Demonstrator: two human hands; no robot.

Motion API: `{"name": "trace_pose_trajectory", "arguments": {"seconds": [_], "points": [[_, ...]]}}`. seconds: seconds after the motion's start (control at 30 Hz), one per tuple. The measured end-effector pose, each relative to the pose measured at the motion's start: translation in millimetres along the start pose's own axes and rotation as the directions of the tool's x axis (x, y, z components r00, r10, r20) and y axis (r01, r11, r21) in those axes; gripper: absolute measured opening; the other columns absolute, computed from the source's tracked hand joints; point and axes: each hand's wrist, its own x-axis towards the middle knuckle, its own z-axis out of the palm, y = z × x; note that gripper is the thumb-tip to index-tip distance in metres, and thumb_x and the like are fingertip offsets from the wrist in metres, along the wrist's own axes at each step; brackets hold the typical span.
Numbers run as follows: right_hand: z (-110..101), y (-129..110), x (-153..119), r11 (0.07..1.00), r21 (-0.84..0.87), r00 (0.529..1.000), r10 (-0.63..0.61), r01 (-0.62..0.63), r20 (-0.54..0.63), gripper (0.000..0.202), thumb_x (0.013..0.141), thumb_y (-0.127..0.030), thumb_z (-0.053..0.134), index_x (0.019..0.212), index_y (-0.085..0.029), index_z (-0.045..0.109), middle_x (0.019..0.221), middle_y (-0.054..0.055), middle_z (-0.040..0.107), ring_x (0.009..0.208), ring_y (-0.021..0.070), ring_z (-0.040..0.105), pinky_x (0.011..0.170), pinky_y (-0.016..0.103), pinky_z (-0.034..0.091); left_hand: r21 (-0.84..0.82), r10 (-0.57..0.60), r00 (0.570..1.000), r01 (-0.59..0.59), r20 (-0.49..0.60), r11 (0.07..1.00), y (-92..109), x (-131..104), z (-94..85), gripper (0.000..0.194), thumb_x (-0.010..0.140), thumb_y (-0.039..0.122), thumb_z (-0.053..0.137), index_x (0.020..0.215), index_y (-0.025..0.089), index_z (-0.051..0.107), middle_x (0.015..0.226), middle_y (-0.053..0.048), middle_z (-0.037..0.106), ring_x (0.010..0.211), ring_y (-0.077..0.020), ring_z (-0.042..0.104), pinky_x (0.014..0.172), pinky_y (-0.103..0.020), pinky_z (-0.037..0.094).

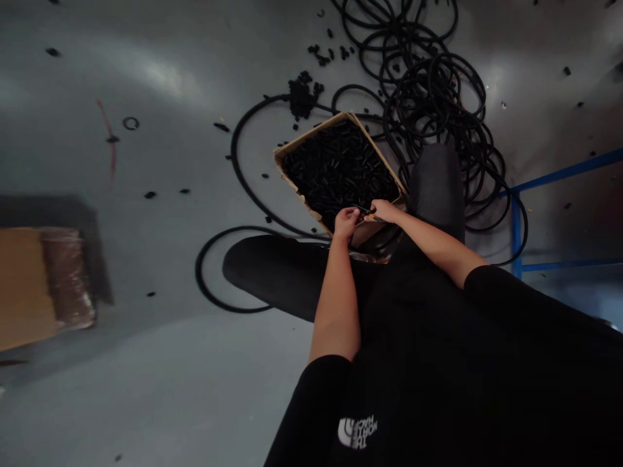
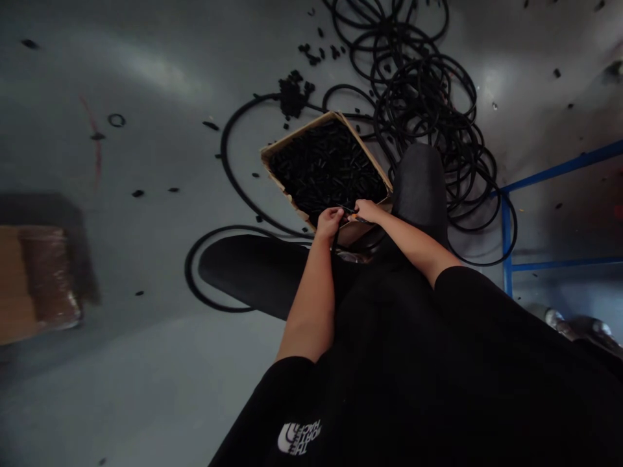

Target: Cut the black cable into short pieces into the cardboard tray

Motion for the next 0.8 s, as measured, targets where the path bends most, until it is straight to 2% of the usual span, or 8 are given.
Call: {"name": "trace_pose_trajectory", "arguments": {"seconds": [0.07, 0.23, 0.37, 0.43, 0.5, 0.67, 0.73, 0.8], "points": [[0.0, 0.9, 0.3, 1.000, -0.002, 1.000, -0.001, 0.001, -0.011, 0.033, 0.097, -0.037, 0.088, 0.117, -0.012, 0.077, 0.115, 0.009, 0.083, 0.096, 0.0178, 0.069, 0.075, 0.024, 0.041, -0.001, 0.004, 1.000, -0.004, 0.002, 1.000, -0.2, 1.0, 1.3, 0.048, 0.083, 0.059, 0.095, 0.092, 0.019, 0.071, 0.074, -0.004, 0.074, 0.070, -0.0188, 0.068, 0.077, -0.033, 0.057], [0.3, 4.3, -1.0, 0.995, 0.090, 1.000, -0.031, 0.031, 0.000, 0.030, 0.092, -0.035, 0.091, 0.104, -0.016, 0.071, 0.097, 0.003, 0.078, 0.086, 0.0162, 0.068, 0.076, 0.024, 0.046, 0.018, 0.006, 0.991, -0.008, 0.132, 1.000, 3.5, 0.2, -8.0, 0.055, 0.083, 0.068, 0.094, 0.077, 0.019, 0.070, 0.071, -0.004, 0.072, 0.064, -0.0165, 0.062, 0.071, -0.031, 0.055], [-0.2, 7.8, -0.3, 0.935, 0.350, 0.980, -0.008, -0.062, 0.196, 0.038, 0.095, -0.034, 0.092, 0.103, -0.022, 0.056, 0.073, -0.007, 0.065, 0.064, 0.0134, 0.062, 0.065, 0.022, 0.047, -0.014, 0.007, 0.968, -0.004, 0.251, 1.000, 9.3, -3.2, -15.6, 0.057, 0.080, 0.069, 0.096, 0.074, 0.019, 0.069, 0.071, -0.005, 0.073, 0.067, -0.0173, 0.063, 0.070, -0.030, 0.053], [-0.9, 10.0, 1.9, 0.908, 0.405, 0.969, 0.000, -0.104, 0.249, 0.040, 0.096, -0.032, 0.092, 0.101, -0.024, 0.052, 0.067, -0.009, 0.060, 0.059, 0.0129, 0.060, 0.061, 0.021, 0.045, -0.017, -0.001, 0.961, 0.006, 0.275, 1.000, 10.0, -4.1, -16.8, 0.058, 0.080, 0.069, 0.097, 0.073, 0.019, 0.070, 0.072, -0.005, 0.073, 0.068, -0.0175, 0.063, 0.069, -0.029, 0.053], [-1.9, 11.6, 4.6, 0.901, 0.423, 0.973, -0.005, -0.095, 0.231, 0.037, 0.098, -0.029, 0.089, 0.098, -0.024, 0.052, 0.064, -0.010, 0.056, 0.057, 0.0125, 0.058, 0.058, 0.019, 0.042, -0.034, -0.014, 0.969, 0.023, 0.245, 0.999, 8.8, -3.2, -16.7, 0.057, 0.082, 0.069, 0.096, 0.075, 0.019, 0.070, 0.071, -0.005, 0.072, 0.066, -0.0171, 0.062, 0.068, -0.029, 0.052], [-6.8, 9.1, 4.1, 0.904, 0.422, 0.990, 0.008, -0.067, 0.141, 0.039, 0.094, -0.036, 0.093, 0.099, -0.023, 0.056, 0.063, -0.010, 0.055, 0.057, 0.0139, 0.059, 0.060, 0.022, 0.045, -0.150, -0.004, 0.999, 0.009, 0.032, 0.989, 4.5, 5.8, -12.8, 0.054, 0.086, 0.064, 0.095, 0.080, 0.018, 0.068, 0.075, -0.004, 0.072, 0.064, -0.0117, 0.058, 0.069, -0.026, 0.050], [-8.8, 6.5, 0.1, 0.939, 0.339, 0.994, 0.029, -0.064, 0.108, 0.036, 0.095, -0.036, 0.092, 0.102, -0.021, 0.059, 0.068, -0.008, 0.060, 0.062, 0.0149, 0.062, 0.065, 0.024, 0.048, -0.216, 0.009, 0.999, -0.019, -0.046, 0.976, 4.9, 9.5, -10.2, 0.053, 0.083, 0.062, 0.097, 0.086, 0.019, 0.067, 0.079, -0.002, 0.073, 0.068, -0.0112, 0.061, 0.072, -0.025, 0.052], [-9.6, 4.5, -4.3, 0.987, 0.162, 0.999, 0.016, -0.023, 0.048, 0.029, 0.097, -0.031, 0.089, 0.105, -0.019, 0.063, 0.084, -0.002, 0.070, 0.075, 0.0163, 0.066, 0.074, 0.025, 0.050, -0.267, 0.009, 0.993, -0.040, -0.115, 0.963, 6.4, 11.8, -7.8, 0.052, 0.079, 0.059, 0.100, 0.091, 0.020, 0.068, 0.083, -0.001, 0.073, 0.072, -0.0116, 0.063, 0.075, -0.025, 0.054]]}}
